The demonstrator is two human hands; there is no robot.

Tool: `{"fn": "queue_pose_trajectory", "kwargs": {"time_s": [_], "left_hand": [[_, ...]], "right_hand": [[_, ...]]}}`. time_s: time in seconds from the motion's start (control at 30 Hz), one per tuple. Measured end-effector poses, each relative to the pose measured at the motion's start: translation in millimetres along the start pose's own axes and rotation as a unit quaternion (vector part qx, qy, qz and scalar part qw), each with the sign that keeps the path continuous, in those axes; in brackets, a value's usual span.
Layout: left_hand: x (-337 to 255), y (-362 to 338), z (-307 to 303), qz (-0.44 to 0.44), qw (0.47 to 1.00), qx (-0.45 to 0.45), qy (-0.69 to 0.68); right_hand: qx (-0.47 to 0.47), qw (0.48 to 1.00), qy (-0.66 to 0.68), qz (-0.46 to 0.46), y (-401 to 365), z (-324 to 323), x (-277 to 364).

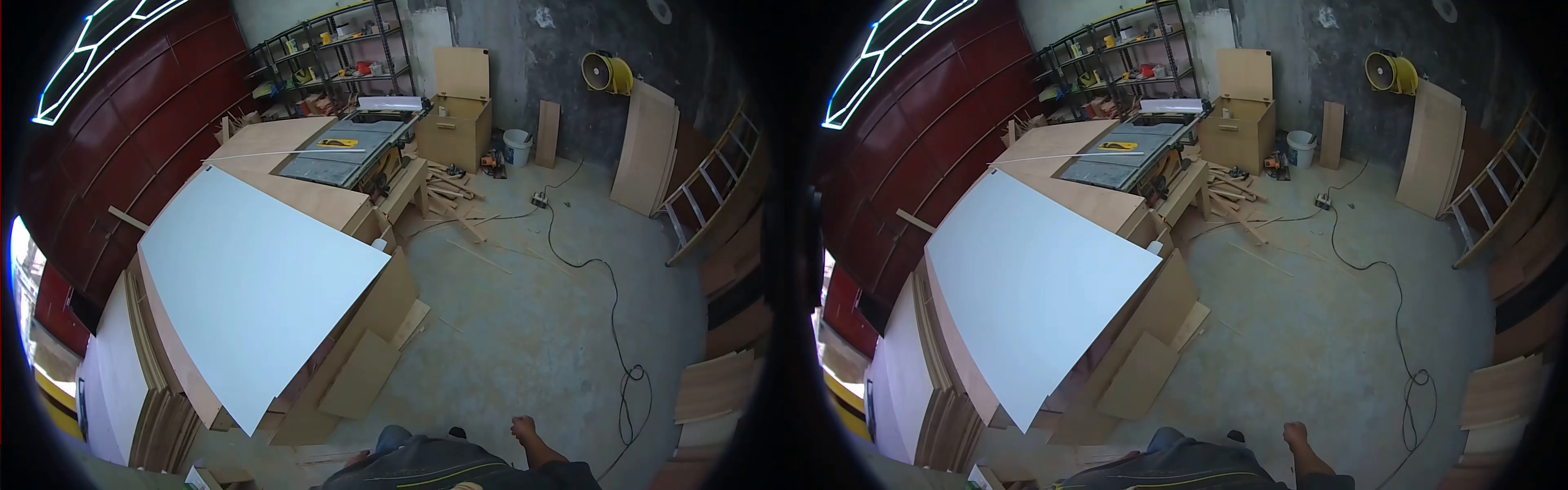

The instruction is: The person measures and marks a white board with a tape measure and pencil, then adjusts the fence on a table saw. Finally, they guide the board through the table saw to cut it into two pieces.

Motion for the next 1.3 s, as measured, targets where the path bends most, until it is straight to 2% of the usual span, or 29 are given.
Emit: {"fn": "queue_pose_trajectory", "kwargs": {"time_s": [0.13,0.27,0.33,0.37,0.4,0.43,0.47,0.53,0.63,0.73,0.8,0.83,0.9,0.97,1.0,1.03,1.07,1.1,1.17,1.2,1.27,1.3], "left_hand": [[-29,29,-47,0.029,0.997,0.053,0.038],[-57,84,-89,0.063,0.992,0.093,0.064],[-79,124,-111,0.083,0.989,0.096,0.071],[-92,144,-126,0.094,0.988,0.093,0.074],[-106,165,-142,0.103,0.988,0.084,0.073],[-119,185,-157,0.112,0.988,0.074,0.075],[-132,202,-172,0.119,0.988,0.065,0.076],[-155,232,-197,0.131,0.988,0.048,0.069],[-180,264,-231,0.141,0.988,0.027,0.06],[-199,285,-255,0.137,0.989,0.015,0.054],[-211,301,-267,0.13,0.99,0.007,0.048],[-217,310,-272,0.124,0.991,0.003,0.044],[-229,327,-282,0.112,0.993,-0.005,0.034],[-245,346,-289,0.093,0.995,-0.016,0.022],[-260,357,-297,0.077,0.997,-0.02,0.014],[-272,368,-303,0.068,0.997,-0.026,0.007],[-286,379,-308,0.053,0.998,-0.033,0.001],[-301,391,-317,0.04,0.998,-0.039,-0.007],[-333,413,-336,0.01,0.998,-0.057,-0.017],[-349,423,-346,-0.003,0.997,-0.07,-0.024],[-382,441,-375,-0.028,0.995,-0.094,-0.031],[-397,448,-389,-0.039,0.993,-0.108,-0.034]], "right_hand": [[0.036,0.999,0.007,0.038,28,18,-5],[0.073,0.995,0.013,0.064,23,69,51],[0.161,0.962,-0.188,-0.112,56,84,73],[0.185,0.95,-0.181,-0.174,139,98,18],[0.208,0.933,-0.173,-0.237,189,111,-6],[0.229,0.912,-0.165,-0.298,193,121,13],[0.199,0.941,-0.153,-0.225,207,111,34],[0.126,0.982,-0.117,-0.077,84,73,221],[0.025,0.997,-0.033,-0.059,125,59,303],[0.0,0.999,0.018,-0.043,160,40,371],[-0.031,0.982,0.176,-0.058,178,35,404],[-0.032,0.983,0.174,-0.055,185,35,413],[0.002,0.998,0.055,-0.034,201,34,430],[0.039,0.999,-0.028,-0.007,229,31,418],[0.065,0.994,-0.084,0.0,258,27,431],[0.098,0.969,-0.21,-0.085,251,26,458],[0.146,0.86,-0.42,-0.25,352,11,397],[0.157,0.853,-0.428,-0.256,361,8,425],[0.09,0.926,-0.323,-0.171,355,8,495],[0.103,0.923,-0.33,-0.17,372,7,527],[0.18,0.93,-0.321,-0.014,429,-3,575],[0.123,0.929,-0.322,-0.132,484,-9,579]]}}
Point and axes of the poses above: each hand's wrist, its own y-axis towards the middle knuckle, its own z-axis out of the palm, x = y × z, the point moved 2 cm from there along y, towards the middle knuckle, and after that the axes turned 13 degrees about y, right-handed, at the moved point
